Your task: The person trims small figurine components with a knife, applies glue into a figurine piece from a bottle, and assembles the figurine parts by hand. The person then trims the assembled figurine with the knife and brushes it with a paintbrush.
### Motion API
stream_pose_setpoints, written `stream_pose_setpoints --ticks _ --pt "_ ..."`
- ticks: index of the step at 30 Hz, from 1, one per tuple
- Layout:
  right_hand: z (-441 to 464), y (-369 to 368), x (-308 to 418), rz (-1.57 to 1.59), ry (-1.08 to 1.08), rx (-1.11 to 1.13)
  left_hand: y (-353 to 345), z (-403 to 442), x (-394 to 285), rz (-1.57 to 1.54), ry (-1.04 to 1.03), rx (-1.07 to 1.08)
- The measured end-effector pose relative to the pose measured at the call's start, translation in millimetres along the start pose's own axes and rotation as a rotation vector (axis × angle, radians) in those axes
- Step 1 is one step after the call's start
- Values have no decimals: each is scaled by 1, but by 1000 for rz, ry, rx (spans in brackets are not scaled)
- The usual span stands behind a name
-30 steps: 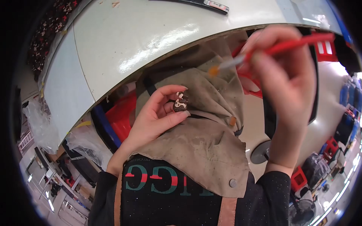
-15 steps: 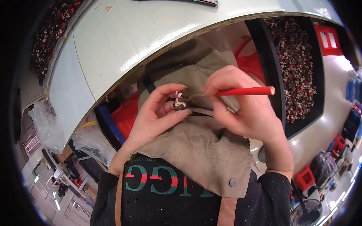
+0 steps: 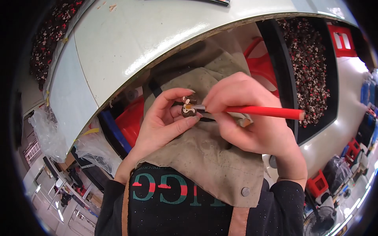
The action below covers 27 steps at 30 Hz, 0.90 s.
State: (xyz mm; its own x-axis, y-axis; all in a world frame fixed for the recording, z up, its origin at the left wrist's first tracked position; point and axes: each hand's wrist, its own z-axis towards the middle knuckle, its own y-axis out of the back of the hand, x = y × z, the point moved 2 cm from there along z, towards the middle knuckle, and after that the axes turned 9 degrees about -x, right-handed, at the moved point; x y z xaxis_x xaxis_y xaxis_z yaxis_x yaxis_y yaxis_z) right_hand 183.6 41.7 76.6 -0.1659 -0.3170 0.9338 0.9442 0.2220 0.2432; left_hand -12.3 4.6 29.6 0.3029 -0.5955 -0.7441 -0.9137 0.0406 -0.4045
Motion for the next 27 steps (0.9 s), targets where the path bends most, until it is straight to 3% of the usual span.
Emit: stream_pose_setpoints --ticks 4,9,13,16,17,19,20,22,25,27 --pt "-3 6 -17 -51 -88 -28 3 -1 -1 -19 -9 1" --pt "1 -3 -5 1 35 -31 2 0 0 -54 6 18" --pt "-6 5 -22 14 -163 -83 4 -2 -2 -107 22 21" --pt "-2 0 -11 85 -17 -115 9 -5 0 -31 43 -14" --pt "4 1 -8 11 20 -29 5 0 -1 6 37 10" --pt "5 6 -15 -48 -126 -6 2 1 -2 25 71 -76" --pt "6 14 -21 -132 -83 -19 6 0 -4 6 66 -76" --pt "6 26 -21 142 -406 -100 10 5 -4 33 62 -106" --pt "-2 26 -27 -161 -137 18 -3 20 -5 43 77 44" --pt "-15 23 -26 -55 -227 143 -13 28 -15 112 110 132"
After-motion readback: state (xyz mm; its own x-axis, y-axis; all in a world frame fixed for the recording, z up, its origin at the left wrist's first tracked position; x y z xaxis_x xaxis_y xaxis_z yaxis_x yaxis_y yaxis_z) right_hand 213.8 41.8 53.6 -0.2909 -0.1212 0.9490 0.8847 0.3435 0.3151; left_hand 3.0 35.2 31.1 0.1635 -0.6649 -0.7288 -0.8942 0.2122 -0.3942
